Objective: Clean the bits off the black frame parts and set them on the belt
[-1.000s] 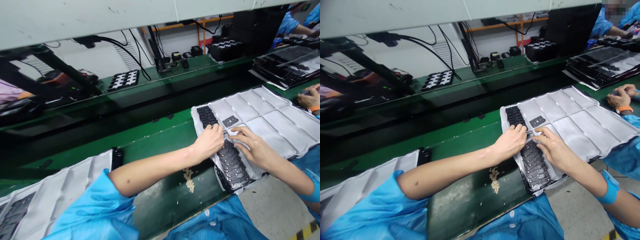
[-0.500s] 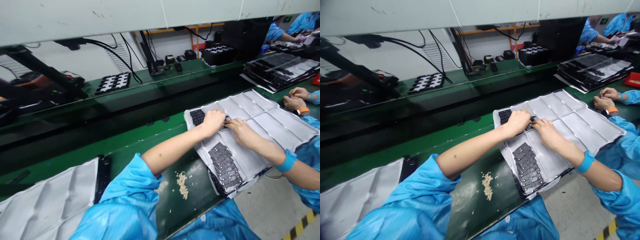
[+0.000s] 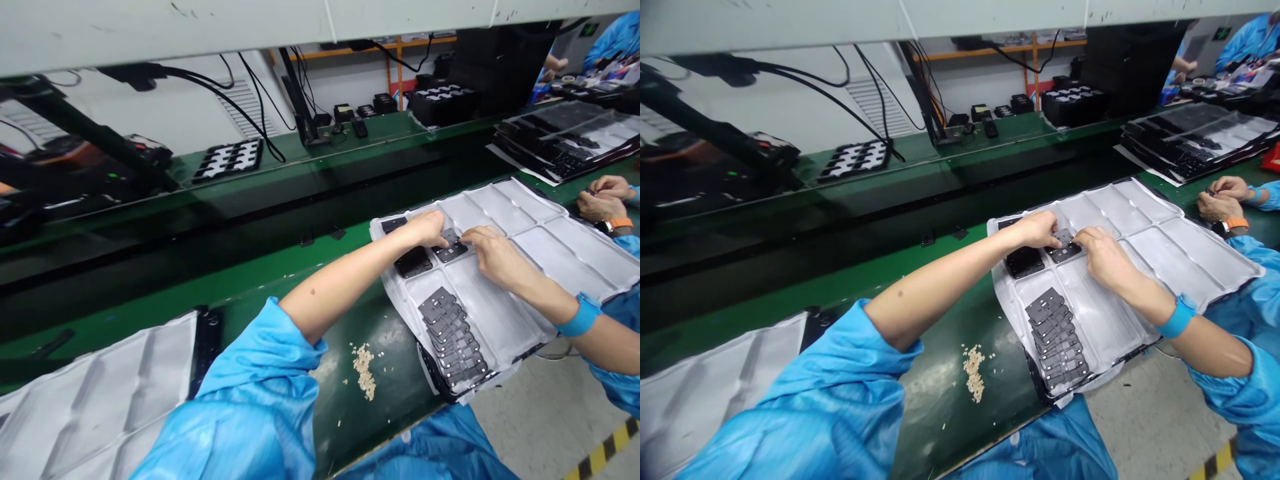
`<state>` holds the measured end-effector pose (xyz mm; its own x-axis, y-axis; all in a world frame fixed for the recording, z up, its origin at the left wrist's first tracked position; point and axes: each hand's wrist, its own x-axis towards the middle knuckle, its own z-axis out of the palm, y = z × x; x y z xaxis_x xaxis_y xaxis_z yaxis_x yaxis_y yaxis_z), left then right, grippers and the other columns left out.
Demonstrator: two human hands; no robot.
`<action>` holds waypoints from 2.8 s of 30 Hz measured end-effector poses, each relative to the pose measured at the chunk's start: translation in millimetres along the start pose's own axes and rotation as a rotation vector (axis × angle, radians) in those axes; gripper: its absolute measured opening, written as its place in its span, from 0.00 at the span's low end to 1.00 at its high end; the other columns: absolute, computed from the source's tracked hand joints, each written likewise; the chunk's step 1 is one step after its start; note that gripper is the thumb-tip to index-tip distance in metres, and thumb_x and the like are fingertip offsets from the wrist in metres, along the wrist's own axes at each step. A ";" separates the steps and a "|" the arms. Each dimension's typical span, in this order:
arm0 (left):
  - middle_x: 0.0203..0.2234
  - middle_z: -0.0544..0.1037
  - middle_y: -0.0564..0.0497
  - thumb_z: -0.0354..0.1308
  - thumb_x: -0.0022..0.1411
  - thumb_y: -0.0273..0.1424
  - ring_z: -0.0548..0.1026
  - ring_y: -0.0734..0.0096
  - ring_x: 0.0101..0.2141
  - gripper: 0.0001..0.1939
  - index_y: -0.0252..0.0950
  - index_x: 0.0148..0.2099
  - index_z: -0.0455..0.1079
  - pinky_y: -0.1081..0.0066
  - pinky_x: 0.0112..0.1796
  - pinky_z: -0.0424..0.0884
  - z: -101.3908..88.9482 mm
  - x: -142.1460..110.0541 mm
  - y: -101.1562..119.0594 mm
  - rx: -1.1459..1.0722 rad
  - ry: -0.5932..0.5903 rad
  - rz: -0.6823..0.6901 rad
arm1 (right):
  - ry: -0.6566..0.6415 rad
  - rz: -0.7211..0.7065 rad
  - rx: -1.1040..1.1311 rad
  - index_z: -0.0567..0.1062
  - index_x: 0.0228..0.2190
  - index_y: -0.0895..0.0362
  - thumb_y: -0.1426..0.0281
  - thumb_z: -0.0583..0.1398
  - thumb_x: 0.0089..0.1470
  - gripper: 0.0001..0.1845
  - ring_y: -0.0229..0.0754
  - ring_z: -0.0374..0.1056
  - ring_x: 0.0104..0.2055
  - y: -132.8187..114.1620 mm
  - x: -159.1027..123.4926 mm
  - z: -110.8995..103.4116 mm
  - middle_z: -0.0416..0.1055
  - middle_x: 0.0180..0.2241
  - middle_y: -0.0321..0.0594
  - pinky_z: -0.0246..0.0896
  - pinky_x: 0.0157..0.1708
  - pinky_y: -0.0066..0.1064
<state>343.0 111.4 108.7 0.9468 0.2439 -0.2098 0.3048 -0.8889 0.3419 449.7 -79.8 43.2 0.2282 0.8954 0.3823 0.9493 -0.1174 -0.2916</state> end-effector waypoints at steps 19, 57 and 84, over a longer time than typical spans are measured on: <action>0.17 0.65 0.56 0.70 0.60 0.26 0.71 0.71 0.25 0.22 0.36 0.21 0.62 0.71 0.31 0.69 -8.3 9.8 -5.5 -0.331 -0.089 -0.062 | -0.023 -0.067 0.008 0.84 0.48 0.59 0.87 0.51 0.57 0.28 0.57 0.74 0.50 -5.6 -3.1 5.1 0.81 0.49 0.52 0.74 0.55 0.52; 0.49 0.82 0.35 0.64 0.72 0.31 0.83 0.48 0.49 0.14 0.25 0.53 0.78 0.58 0.46 0.80 33.6 -147.1 34.8 0.234 -0.114 0.176 | -0.355 -0.374 0.219 0.85 0.50 0.55 0.72 0.65 0.68 0.12 0.55 0.72 0.51 -57.3 -22.9 -15.7 0.82 0.48 0.47 0.70 0.55 0.50; 0.53 0.80 0.30 0.47 0.77 0.22 0.79 0.48 0.57 0.20 0.25 0.54 0.81 0.60 0.52 0.75 30.3 -17.2 10.7 0.313 0.188 0.041 | 0.048 -0.486 0.009 0.80 0.51 0.59 0.84 0.55 0.68 0.18 0.47 0.79 0.37 -50.1 -36.1 1.1 0.83 0.38 0.46 0.74 0.38 0.38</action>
<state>326.8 86.0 88.3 0.9689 0.2465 -0.0201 0.2472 -0.9680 0.0441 393.7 -105.8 43.0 -0.2308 0.8247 0.5163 0.9467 0.3130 -0.0768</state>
